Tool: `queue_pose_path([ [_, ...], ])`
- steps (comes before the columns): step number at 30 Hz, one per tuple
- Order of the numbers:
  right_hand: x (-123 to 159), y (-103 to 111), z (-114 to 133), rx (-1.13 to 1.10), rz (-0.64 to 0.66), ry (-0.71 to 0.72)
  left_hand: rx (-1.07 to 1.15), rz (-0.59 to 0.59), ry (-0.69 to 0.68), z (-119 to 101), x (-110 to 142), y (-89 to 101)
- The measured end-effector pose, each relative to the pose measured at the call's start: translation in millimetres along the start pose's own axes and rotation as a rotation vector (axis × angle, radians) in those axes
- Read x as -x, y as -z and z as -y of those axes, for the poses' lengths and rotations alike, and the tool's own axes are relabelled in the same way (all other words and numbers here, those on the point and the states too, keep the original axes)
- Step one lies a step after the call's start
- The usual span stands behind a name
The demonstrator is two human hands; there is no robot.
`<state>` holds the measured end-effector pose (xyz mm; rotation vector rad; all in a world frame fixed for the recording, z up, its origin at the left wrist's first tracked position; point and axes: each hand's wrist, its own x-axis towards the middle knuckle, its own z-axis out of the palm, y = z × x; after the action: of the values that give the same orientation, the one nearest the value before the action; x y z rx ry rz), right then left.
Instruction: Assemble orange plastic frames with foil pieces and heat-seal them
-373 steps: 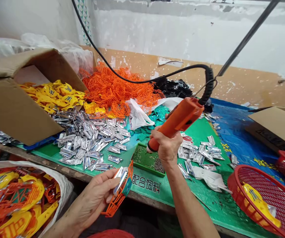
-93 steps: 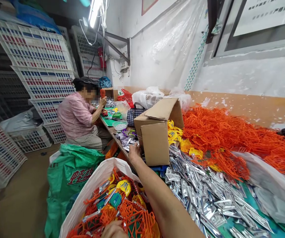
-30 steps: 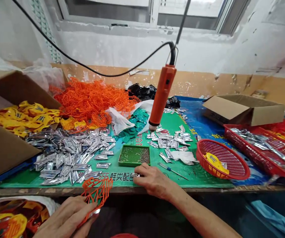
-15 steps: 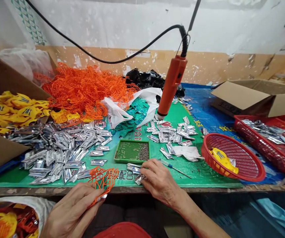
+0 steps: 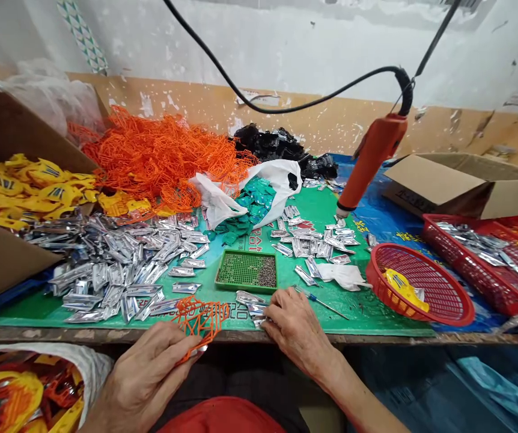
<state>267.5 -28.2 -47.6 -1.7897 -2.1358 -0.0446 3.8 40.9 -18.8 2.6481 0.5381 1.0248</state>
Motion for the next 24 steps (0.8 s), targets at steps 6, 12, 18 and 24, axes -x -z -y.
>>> queue_pose_path([
  [6, 1, -3, 2, 0.073, -0.025, 0.032, 0.051, -0.009, 0.025, -2, -1, -0.5],
  [12, 0, -4, -6, -0.105, -0.050, 0.094, 0.324, -0.069, 0.331, -7, 1, -0.9],
  [18, -2, 19, 4, -0.454, 0.016, -0.075, 1.185, -0.360, 1.053, -7, 2, -2.6],
  [24, -32, 22, 57, -1.186, -0.008, -0.526, 1.649, -0.474, 1.188, -10, -7, -6.6],
])
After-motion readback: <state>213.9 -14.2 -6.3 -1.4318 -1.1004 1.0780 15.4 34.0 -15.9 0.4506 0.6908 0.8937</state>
